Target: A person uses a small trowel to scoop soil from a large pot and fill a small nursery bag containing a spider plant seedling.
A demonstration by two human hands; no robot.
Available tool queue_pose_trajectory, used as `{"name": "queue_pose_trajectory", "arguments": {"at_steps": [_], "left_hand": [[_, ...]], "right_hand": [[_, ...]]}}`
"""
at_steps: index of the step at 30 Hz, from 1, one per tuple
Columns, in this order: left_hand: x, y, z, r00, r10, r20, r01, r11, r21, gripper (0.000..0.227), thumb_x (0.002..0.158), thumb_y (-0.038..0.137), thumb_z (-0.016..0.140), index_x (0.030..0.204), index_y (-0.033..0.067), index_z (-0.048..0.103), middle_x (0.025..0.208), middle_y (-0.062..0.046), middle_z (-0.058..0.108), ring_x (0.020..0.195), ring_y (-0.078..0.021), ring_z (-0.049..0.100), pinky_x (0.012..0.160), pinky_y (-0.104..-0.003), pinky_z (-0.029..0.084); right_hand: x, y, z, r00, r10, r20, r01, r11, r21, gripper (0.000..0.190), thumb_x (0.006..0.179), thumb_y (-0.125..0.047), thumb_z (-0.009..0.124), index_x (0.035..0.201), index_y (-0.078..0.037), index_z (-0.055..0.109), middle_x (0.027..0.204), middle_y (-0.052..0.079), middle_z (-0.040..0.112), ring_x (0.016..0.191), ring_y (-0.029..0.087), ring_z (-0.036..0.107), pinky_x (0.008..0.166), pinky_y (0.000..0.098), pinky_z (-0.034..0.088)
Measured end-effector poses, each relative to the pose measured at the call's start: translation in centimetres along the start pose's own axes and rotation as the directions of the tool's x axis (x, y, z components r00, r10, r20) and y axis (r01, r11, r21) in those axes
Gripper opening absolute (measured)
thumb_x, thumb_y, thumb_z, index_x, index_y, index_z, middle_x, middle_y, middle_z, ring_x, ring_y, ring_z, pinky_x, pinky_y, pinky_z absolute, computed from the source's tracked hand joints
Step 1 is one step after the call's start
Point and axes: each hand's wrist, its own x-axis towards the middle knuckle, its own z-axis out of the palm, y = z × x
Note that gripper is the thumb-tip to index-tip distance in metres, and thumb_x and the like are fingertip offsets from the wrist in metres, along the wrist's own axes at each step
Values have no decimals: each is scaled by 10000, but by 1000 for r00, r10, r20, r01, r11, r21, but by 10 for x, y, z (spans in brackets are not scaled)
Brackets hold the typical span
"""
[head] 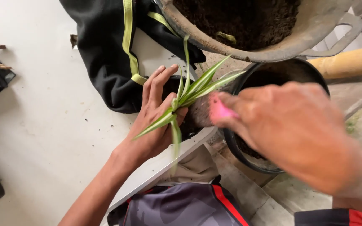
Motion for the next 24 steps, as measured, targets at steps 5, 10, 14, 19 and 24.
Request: {"name": "queue_pose_trajectory", "arguments": {"at_steps": [5, 10, 14, 19, 24], "left_hand": [[-1, -1, 2, 993, -113, 26, 113, 993, -35, 225, 983, -47, 616, 935, -3, 401, 1572, -222, 309, 1506, -465, 267, 1228, -608, 322], [-8, -3, 0, 997, -83, 1, 83, 992, -94, 49, 1090, 39, 474, 1125, 54, 444, 1588, -236, 291, 1506, -497, 285, 1240, -633, 311], [-3, -1, 1, 999, -22, -25, 20, 997, -74, 80, 1088, 58, 484, 1098, 23, 413, 1554, -280, 310, 1451, -528, 344, 1210, -648, 334], [-8, -1, 2, 995, -104, 0, 103, 983, -153, 188, 1142, 236, 381, 1318, 170, 380, 1603, -218, 286, 1513, -453, 294, 1268, -630, 288], [-7, 0, 2, 992, -124, 0, 122, 984, -131, 181, 1122, 250, 390, 1149, 79, 442, 1576, -221, 294, 1484, -455, 305, 1240, -636, 297]], "right_hand": [[-4, -4, 6, 992, -13, 126, 4, 997, 73, 436, 1017, -644, 393, 1348, -415, 560, 936, -54, 748, 813, 408, 773, 635, 571, 605], [-13, -10, 22, 1000, -15, 16, 16, 997, -71, 478, 1004, -660, 392, 1387, -410, 529, 806, -70, 757, 631, 324, 803, 492, 448, 603], [-23, -5, 16, 997, 58, 57, -55, 997, -51, 520, 1000, -685, 341, 1439, -463, 510, 834, -84, 739, 691, 357, 813, 523, 495, 601], [-19, -10, 13, 999, 12, 50, -9, 998, -67, 359, 1056, -596, 399, 1264, -364, 575, 774, -60, 743, 677, 330, 801, 469, 486, 599], [-19, -15, 1, 985, 46, 167, -37, 998, -57, 311, 1092, -541, 346, 1200, -333, 550, 768, -65, 722, 686, 348, 781, 490, 509, 549]]}}
